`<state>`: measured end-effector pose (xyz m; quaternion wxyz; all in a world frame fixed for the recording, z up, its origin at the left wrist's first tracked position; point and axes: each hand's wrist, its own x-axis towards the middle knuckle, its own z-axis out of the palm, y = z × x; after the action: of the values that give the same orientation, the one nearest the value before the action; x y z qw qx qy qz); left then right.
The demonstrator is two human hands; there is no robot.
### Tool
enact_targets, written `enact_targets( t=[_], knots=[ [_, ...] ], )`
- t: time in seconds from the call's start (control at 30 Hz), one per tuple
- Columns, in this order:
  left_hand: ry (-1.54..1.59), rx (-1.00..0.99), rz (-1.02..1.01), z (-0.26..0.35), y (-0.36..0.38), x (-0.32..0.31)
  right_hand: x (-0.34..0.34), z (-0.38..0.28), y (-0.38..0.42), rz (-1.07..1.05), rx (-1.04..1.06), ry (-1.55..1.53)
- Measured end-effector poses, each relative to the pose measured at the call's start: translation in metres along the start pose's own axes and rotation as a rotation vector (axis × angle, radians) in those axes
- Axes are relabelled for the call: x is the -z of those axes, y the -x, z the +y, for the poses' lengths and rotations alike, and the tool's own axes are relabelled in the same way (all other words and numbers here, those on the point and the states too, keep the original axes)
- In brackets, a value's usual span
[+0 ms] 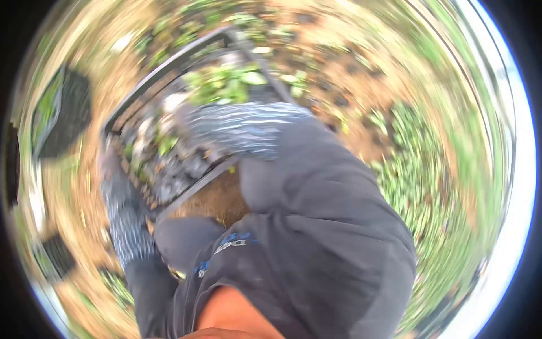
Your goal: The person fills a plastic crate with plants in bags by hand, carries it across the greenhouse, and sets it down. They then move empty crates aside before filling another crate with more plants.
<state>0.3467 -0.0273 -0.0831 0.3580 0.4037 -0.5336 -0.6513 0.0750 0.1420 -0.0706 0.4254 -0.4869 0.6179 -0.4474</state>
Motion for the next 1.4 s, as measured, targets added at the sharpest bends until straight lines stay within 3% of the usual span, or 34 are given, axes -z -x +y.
enact_targets(
  t=[0.03,0.1,0.13,0.17,0.2,0.23,0.27,0.3,0.33,0.37,0.43,0.5,0.53,0.6,0.63,0.67,0.7,0.73,0.8,0.87,0.93,1.0,1.03,1.07,1.13,1.27,1.33,1.37,1.4],
  knots=[
    [-0.239,0.02,0.194,0.009,0.006,-0.015,0.004,0.008,-0.006,-0.023,0.063,0.315],
    [-0.399,0.04,0.192,0.017,-0.004,-0.016,0.006,-0.004,-0.014,-0.056,0.21,0.814],
    [-0.544,-0.098,-0.022,-0.027,-0.056,0.057,0.012,-0.004,-0.016,-0.055,0.292,0.958],
    [-0.443,0.332,0.262,0.003,-0.042,0.024,0.02,-0.007,-0.012,-0.059,0.383,1.044],
    [-0.467,0.197,0.171,0.008,-0.045,0.028,0.035,-0.008,-0.01,-0.087,0.461,1.053],
    [-0.546,0.197,-0.059,0.017,-0.043,0.035,0.045,0.016,-0.023,-0.234,0.521,0.159],
    [-0.967,0.329,0.234,0.032,-0.036,0.02,0.055,0.038,-0.028,-0.35,0.548,-0.743],
    [-1.1,0.294,0.239,0.041,-0.029,0.013,0.091,-0.022,0.047,0.01,0.241,-0.55],
    [-1.229,0.258,0.242,0.046,-0.024,0.007,0.124,-0.074,0.096,0.164,0.027,-0.532],
    [-1.247,0.253,0.223,0.048,-0.024,0.004,0.152,-0.103,0.146,0.394,0.053,-0.251],
    [-1.376,0.289,0.25,0.052,-0.023,0.004,0.182,-0.086,0.218,0.747,0.228,-0.299],
    [-1.48,0.329,0.294,0.055,-0.025,0.005,0.197,-0.021,0.257,1.101,0.313,-0.355],
    [-1.52,0.35,0.324,0.055,-0.028,0.005,0.2,0.016,0.295,1.178,-0.004,-0.312],
    [-1.439,0.289,0.246,0.064,-0.005,-0.022,0.204,0.073,0.379,1.253,-0.353,0.034],
    [-1.472,0.223,0.279,0.061,-0.009,-0.015,0.193,0.097,0.413,1.388,-0.347,-0.269],
    [-1.507,0.159,0.316,0.059,-0.011,-0.013,0.187,0.142,0.45,1.485,-0.565,-0.043],
    [-1.609,0.271,0.42,0.06,-0.016,-0.013,0.186,0.128,0.48,1.488,-0.595,-0.253],
    [-1.631,0.276,0.421,0.064,-0.013,-0.015,0.183,0.15,0.511,1.557,-0.585,-0.05],
    [-1.596,0.25,0.38,0.068,-0.001,-0.029,0.186,0.174,0.556,1.8,-0.509,-0.367],
    [-1.655,0.249,0.409,0.065,-0.01,-0.022,0.201,0.186,0.583,1.924,-0.525,-0.422],
    [-1.655,0.282,0.426,0.061,-0.02,-0.008,0.211,0.196,0.592,1.885,-0.618,-0.414],
    [-1.637,0.308,0.426,0.061,-0.019,-0.006,0.217,0.2,0.59,1.47,-0.918,-0.177],
    [-1.673,0.325,0.45,0.057,-0.026,0.002,0.219,0.206,0.586,1.186,-1.099,0.207],
    [-1.71,0.341,0.472,0.056,-0.028,0.005,0.217,0.243,0.587,1.183,-1.095,0.207],
    [-1.716,0.32,0.44,0.06,-0.026,0.003,0.208,0.329,0.59,0.722,-1.313,0.616],
    [-1.705,0.314,0.457,0.058,-0.023,0.005,0.202,0.29,0.554,0.628,-1.289,0.604],
    [-1.701,0.311,0.457,0.057,-0.022,0.005,0.201,0.244,0.546,0.841,-1.277,0.411],
    [-1.697,0.31,0.454,0.057,-0.023,0.005,0.205,0.234,0.538,0.763,-1.427,0.519],
    [-1.694,0.306,0.456,0.057,-0.023,0.005,0.207,0.229,0.539,0.763,-1.427,0.52]
  ],
)
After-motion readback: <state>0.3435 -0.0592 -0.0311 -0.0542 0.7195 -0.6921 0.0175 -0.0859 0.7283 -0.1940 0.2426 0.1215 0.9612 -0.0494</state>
